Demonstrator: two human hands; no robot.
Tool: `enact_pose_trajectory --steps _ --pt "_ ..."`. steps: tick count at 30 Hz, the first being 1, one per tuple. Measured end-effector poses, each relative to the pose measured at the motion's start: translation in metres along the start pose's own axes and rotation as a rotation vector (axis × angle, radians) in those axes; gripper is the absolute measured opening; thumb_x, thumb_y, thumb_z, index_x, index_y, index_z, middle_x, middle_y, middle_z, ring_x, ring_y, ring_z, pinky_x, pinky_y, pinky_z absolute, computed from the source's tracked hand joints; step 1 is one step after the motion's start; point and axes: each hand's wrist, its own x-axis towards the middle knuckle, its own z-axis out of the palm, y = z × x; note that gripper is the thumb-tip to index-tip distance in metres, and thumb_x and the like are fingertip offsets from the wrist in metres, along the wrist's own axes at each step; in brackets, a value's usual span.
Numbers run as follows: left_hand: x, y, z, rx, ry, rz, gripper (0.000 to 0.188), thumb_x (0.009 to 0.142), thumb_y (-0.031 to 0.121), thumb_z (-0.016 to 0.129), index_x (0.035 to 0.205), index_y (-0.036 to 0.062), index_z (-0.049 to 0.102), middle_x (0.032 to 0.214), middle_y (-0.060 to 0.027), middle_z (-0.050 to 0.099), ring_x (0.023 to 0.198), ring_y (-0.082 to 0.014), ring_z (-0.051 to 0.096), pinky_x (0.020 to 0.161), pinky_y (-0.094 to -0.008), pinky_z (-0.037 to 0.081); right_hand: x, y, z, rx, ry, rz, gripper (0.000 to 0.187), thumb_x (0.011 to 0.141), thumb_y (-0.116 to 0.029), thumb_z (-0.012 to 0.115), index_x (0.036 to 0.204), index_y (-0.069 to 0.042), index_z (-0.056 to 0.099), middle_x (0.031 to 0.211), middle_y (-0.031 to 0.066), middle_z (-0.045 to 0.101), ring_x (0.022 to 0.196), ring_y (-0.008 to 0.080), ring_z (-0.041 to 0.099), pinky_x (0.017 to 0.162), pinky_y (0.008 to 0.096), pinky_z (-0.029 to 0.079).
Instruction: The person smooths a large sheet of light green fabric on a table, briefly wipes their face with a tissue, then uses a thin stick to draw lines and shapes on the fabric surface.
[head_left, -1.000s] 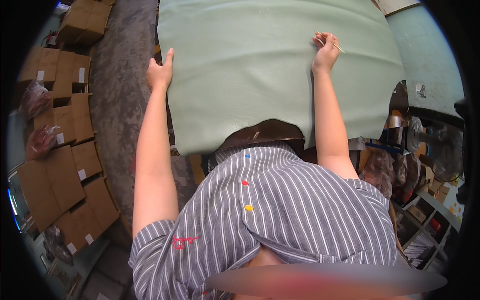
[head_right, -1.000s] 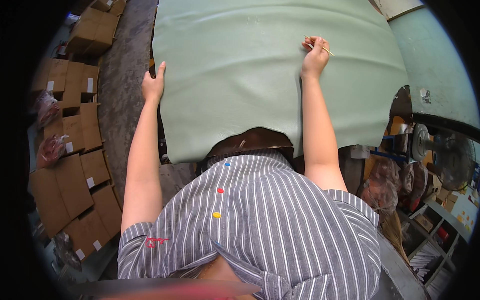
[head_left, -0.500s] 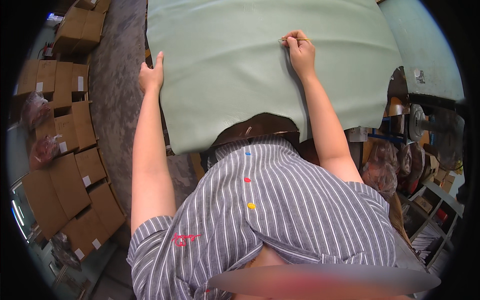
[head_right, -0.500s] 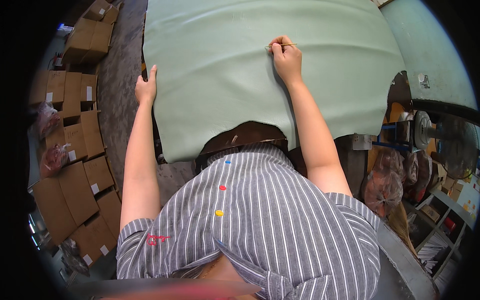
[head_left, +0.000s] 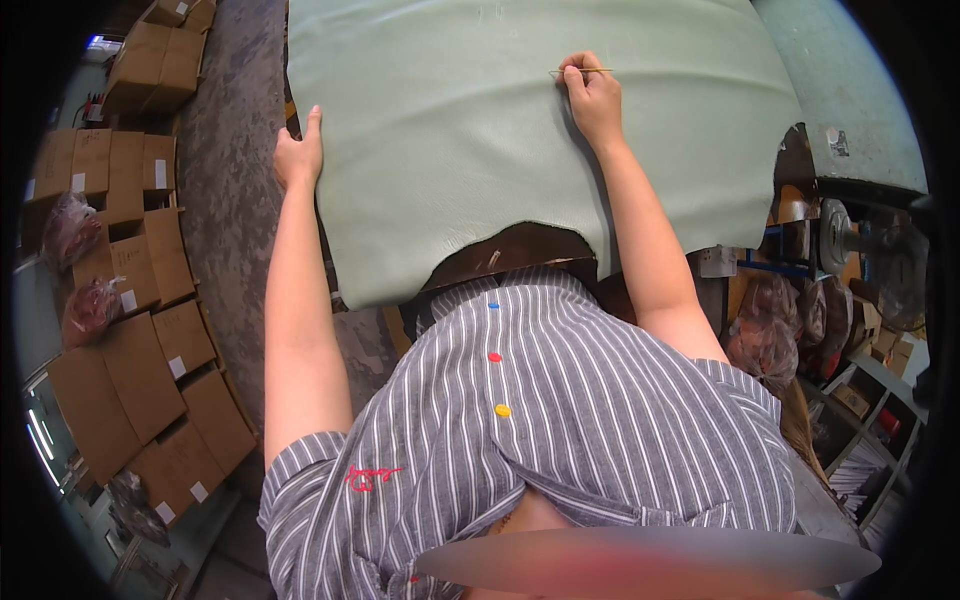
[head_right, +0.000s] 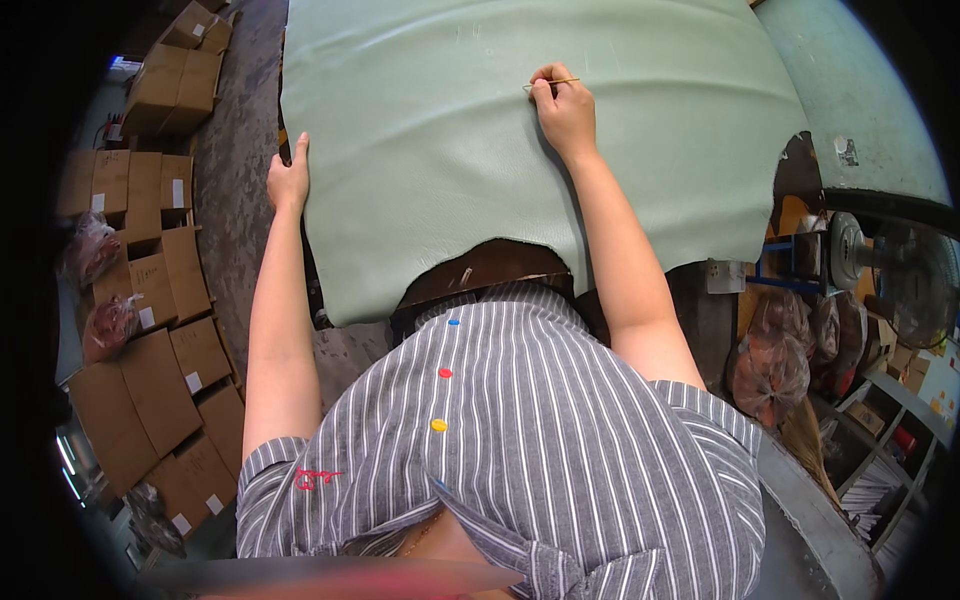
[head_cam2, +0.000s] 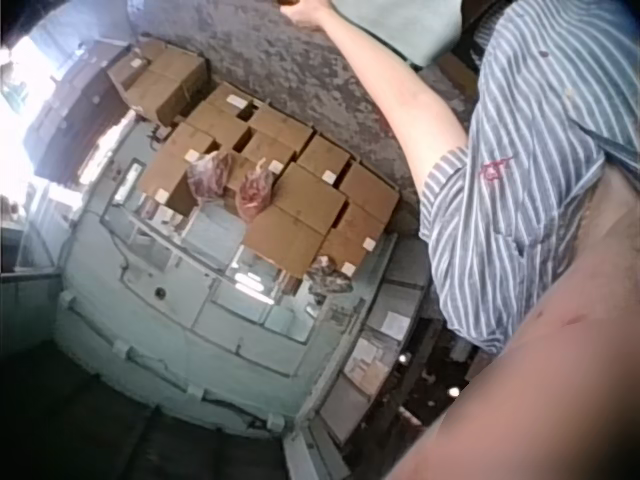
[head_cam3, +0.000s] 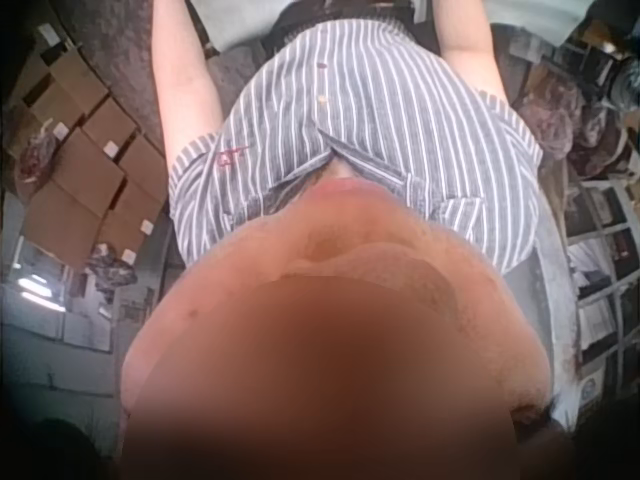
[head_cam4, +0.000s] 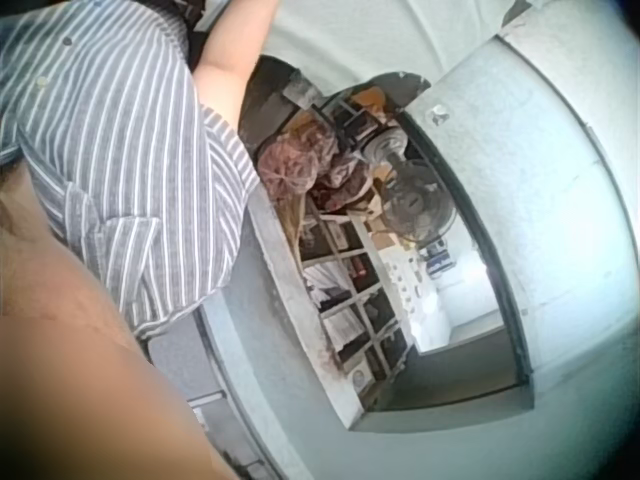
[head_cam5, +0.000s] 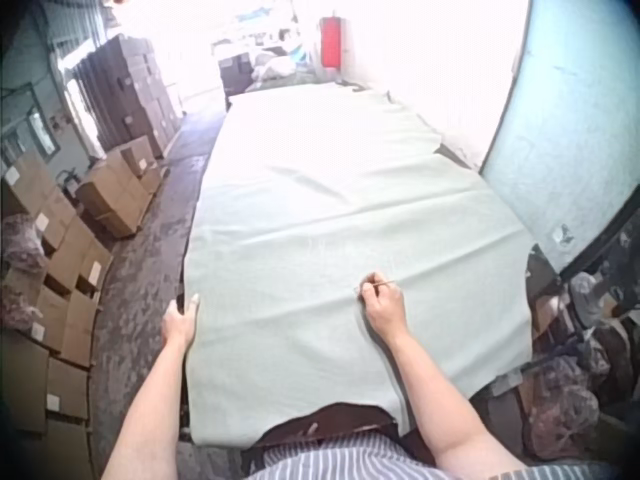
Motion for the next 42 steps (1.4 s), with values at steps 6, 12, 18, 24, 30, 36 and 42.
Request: enact_pose_trajectory --steps 6,12,18,24,30,36,42 --pt "0.001 -0.002 0.003 0.036 0.039 0.009 0.089 0.082 0.075 0.054 0.129 0.0 0.059 0.128 -0.0247 0.062 0.121 -0.0389 0.058 0.102 -0.0465 0.043 -0.003 -0.003 -0.001 -0.021 -0.054 -0.02 0.018 0.092 -0.019 0.052 0.088 -0.005 0.063 0.07 0.0043 0.066 0.067 0.0145 0.062 0.065 0.029 0.048" --pt "0.004 -0.003 0.003 -0.011 -0.023 -0.003 0.089 0.082 0.075 0.055 0.128 -0.0005 0.059 0.127 -0.0248 0.063 0.12 -0.0394 0.058 0.101 -0.0471 0.044 0.001 0.008 -0.003 0.082 0.013 -0.008 0.017 0.093 -0.016 0.051 0.087 -0.005 0.063 0.072 0.0036 0.067 0.068 0.0111 0.061 0.067 0.0273 0.048" --pt "0.0 -0.001 0.002 0.046 0.064 0.025 0.087 0.082 0.075 0.055 0.126 0.0002 0.06 0.123 -0.0228 0.065 0.116 -0.0387 0.061 0.099 -0.0471 0.046 0.004 0.012 -0.017 0.401 0.348 0.127 0.017 0.093 -0.01 0.049 0.084 -0.005 0.062 0.076 0.004 0.068 0.073 0.0095 0.061 0.07 0.0244 0.049" --pt "-0.004 0.002 -0.004 -0.026 -0.017 0.01 0.087 0.083 0.073 0.056 0.129 -0.0002 0.059 0.126 -0.0244 0.063 0.119 -0.0395 0.059 0.099 -0.0467 0.046 -0.006 0.004 -0.014 -0.042 0.171 -0.011 0.019 0.091 -0.019 0.051 0.087 -0.006 0.063 0.069 0.0048 0.065 0.065 0.0158 0.06 0.065 0.0297 0.049" --pt "-0.003 0.003 -0.002 0.003 0.013 0.029 0.088 0.083 0.073 0.056 0.13 -0.0017 0.058 0.127 -0.026 0.062 0.12 -0.0406 0.059 0.101 -0.047 0.045 -0.004 0.001 -0.014 -0.156 0.166 -0.031 0.017 0.089 -0.018 0.052 0.085 -0.005 0.061 0.07 0.0078 0.064 0.066 0.0201 0.06 0.066 0.0329 0.048" --pt "0.002 -0.004 0.005 0.002 0.063 0.046 0.089 0.084 0.073 0.055 0.13 -0.0024 0.058 0.128 -0.026 0.062 0.121 -0.0398 0.058 0.101 -0.0465 0.044 0.0 0.015 -0.022 0.084 0.068 0.078 0.016 0.092 -0.017 0.052 0.086 -0.005 0.062 0.084 0.0083 0.07 0.075 0.0164 0.065 0.072 0.032 0.051" --pt "0.002 -0.003 0.003 0.007 0.027 0.017 0.09 0.084 0.073 0.054 0.133 -0.0024 0.056 0.133 -0.0246 0.059 0.124 -0.0384 0.056 0.102 -0.0473 0.043 0.03 0.061 -0.098 0.523 0.606 0.161 0.011 0.095 -0.011 0.052 0.095 -0.003 0.059 0.088 0.0089 0.07 0.083 0.0149 0.065 0.082 0.0304 0.053"
